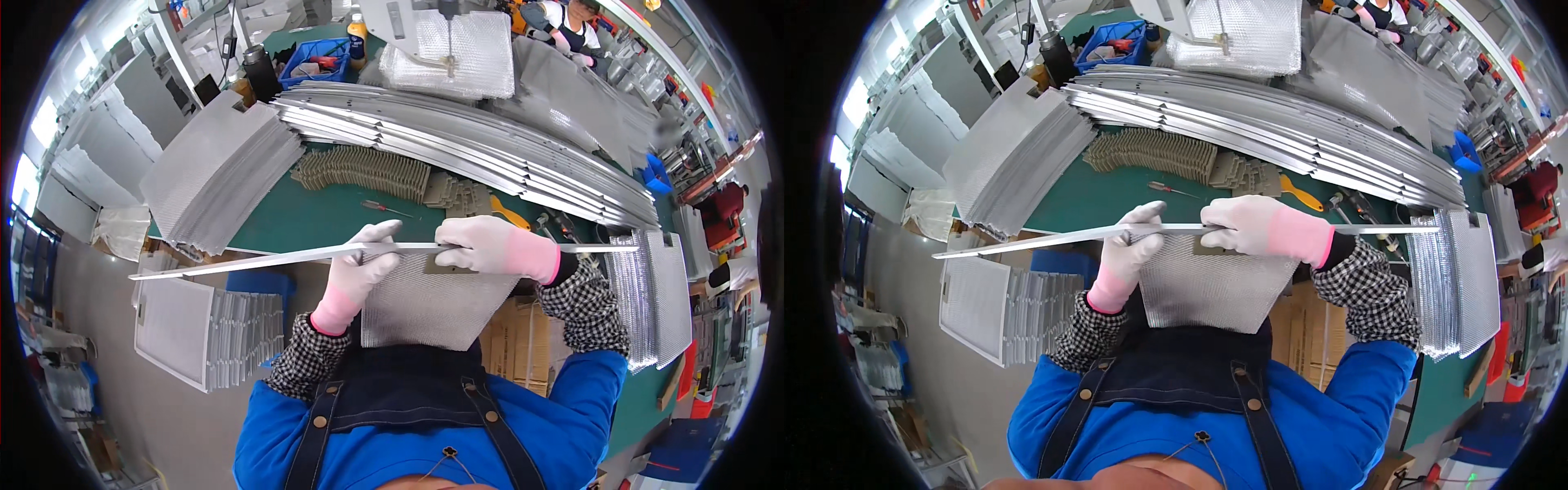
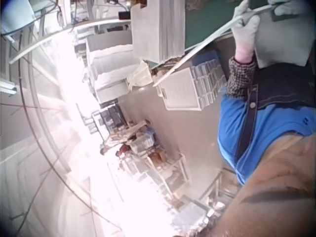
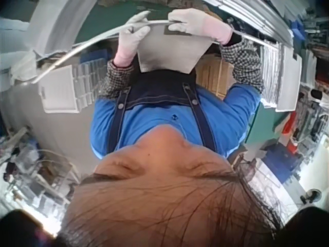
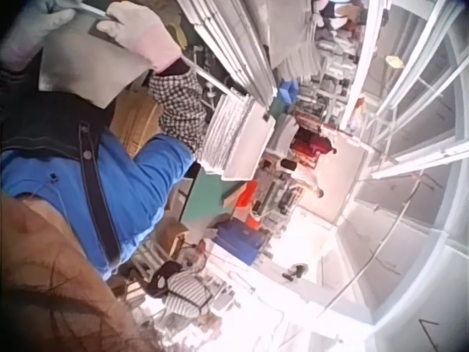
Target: The person assembles metal mesh filters by inserting a plastic latch into a mesh screen, wrapping a metal frame strip around the edges, fastening the frame with a power tool, and placing the completed filter onto a stack.
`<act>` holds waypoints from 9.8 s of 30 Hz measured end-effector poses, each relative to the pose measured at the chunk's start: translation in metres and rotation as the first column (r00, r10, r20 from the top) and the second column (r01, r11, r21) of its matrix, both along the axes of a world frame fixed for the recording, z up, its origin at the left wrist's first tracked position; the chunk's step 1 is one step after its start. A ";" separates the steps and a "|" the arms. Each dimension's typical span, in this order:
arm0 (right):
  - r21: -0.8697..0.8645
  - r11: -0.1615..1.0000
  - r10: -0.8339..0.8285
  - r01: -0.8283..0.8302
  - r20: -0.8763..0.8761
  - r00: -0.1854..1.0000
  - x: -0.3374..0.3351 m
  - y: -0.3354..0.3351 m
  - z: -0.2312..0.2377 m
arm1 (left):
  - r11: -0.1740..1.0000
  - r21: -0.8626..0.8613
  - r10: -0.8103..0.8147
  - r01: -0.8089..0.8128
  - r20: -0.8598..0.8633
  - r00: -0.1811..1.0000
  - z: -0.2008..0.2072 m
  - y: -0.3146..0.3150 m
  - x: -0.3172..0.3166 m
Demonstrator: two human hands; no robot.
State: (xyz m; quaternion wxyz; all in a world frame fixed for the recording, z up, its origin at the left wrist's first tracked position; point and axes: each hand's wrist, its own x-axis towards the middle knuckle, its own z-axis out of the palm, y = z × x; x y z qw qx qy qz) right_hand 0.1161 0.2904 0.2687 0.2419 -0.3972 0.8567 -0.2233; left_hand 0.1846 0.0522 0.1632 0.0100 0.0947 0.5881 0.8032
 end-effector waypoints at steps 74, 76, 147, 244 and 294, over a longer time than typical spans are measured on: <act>-0.676 0.333 -0.401 0.657 0.530 0.748 0.092 0.062 -0.154 | 0.303 -0.948 -0.240 -0.091 -0.169 0.956 0.067 -0.008 -0.045; -0.642 0.311 -0.484 0.700 0.527 0.698 0.109 0.057 -0.173 | 0.332 -0.936 -0.234 -0.115 -0.200 0.951 0.060 -0.008 -0.046; -0.610 -0.517 -0.397 0.601 0.793 0.463 0.072 0.028 -0.141 | 0.710 -0.704 -0.131 -0.013 -0.151 0.980 0.086 -0.039 -0.076; -0.541 0.828 -0.521 0.147 -0.839 -0.157 0.144 0.266 0.090 | 0.336 -0.924 -0.458 0.184 0.011 0.889 0.027 -0.014 -0.087; -0.042 -0.938 -0.273 0.344 -0.524 -0.807 0.435 0.464 -0.144 | 0.417 -0.704 -0.355 0.576 0.457 0.816 0.022 -0.013 -0.114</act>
